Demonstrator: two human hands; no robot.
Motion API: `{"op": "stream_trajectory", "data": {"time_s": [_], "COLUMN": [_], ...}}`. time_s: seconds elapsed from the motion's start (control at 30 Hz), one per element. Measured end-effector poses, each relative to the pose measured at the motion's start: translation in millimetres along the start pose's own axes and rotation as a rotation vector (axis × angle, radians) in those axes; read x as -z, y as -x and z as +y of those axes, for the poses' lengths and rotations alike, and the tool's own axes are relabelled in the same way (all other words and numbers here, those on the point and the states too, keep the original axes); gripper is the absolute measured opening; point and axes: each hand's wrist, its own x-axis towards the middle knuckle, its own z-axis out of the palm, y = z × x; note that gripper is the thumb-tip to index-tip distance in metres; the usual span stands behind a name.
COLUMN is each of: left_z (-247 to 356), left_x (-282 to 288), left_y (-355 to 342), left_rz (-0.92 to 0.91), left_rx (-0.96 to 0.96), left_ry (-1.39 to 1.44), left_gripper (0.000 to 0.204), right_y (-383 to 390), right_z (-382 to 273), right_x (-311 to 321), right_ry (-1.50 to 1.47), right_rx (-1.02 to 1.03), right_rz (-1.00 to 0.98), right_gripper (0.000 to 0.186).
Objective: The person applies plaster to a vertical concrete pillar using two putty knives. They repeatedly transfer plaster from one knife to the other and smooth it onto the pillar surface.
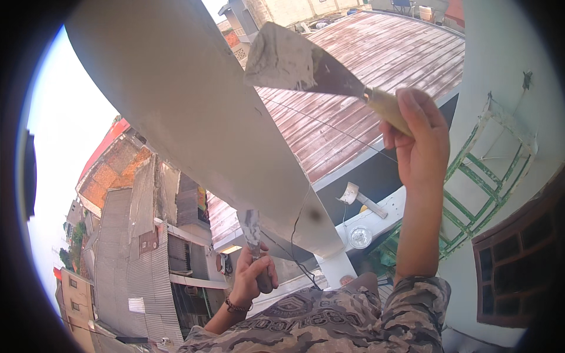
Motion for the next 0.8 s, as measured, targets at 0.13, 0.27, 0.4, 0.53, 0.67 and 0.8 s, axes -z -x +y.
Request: {"op": "stream_trajectory", "data": {"time_s": [0.13,0.27,0.4,0.53,0.67,0.8], "left_z": [25,37,47,44,46,50], "left_x": [-13,-27,-28,-28,-27,-22], "left_y": [-15,-23,-26,-18,-16,-11], "left_rz": [-0.132,-0.109,-0.183,-0.241,-0.256,-0.246], "left_rx": [-0.044,-0.049,0.034,0.052,0.072,0.062], "left_ry": [0.059,-0.034,-0.128,-0.070,-0.069,-0.110], "left_gripper": [0.022,0.025,0.027,0.027,0.026,0.024], "right_y": [65,118,140,142,142,141], "right_z": [50,75,78,68,70,62], "right_x": [34,44,52,60,61,53], "right_ry": [-0.469,-0.603,-0.440,-0.174,-0.042,0.061], "right_rx": [-0.272,-0.522,-0.583,-0.613,-0.576,-0.569], "right_rz": [0.042,-0.184,-0.261,-0.391,-0.412,-0.397], "right_gripper": [0.037,0.057,0.059,0.055,0.042,0.037]}}
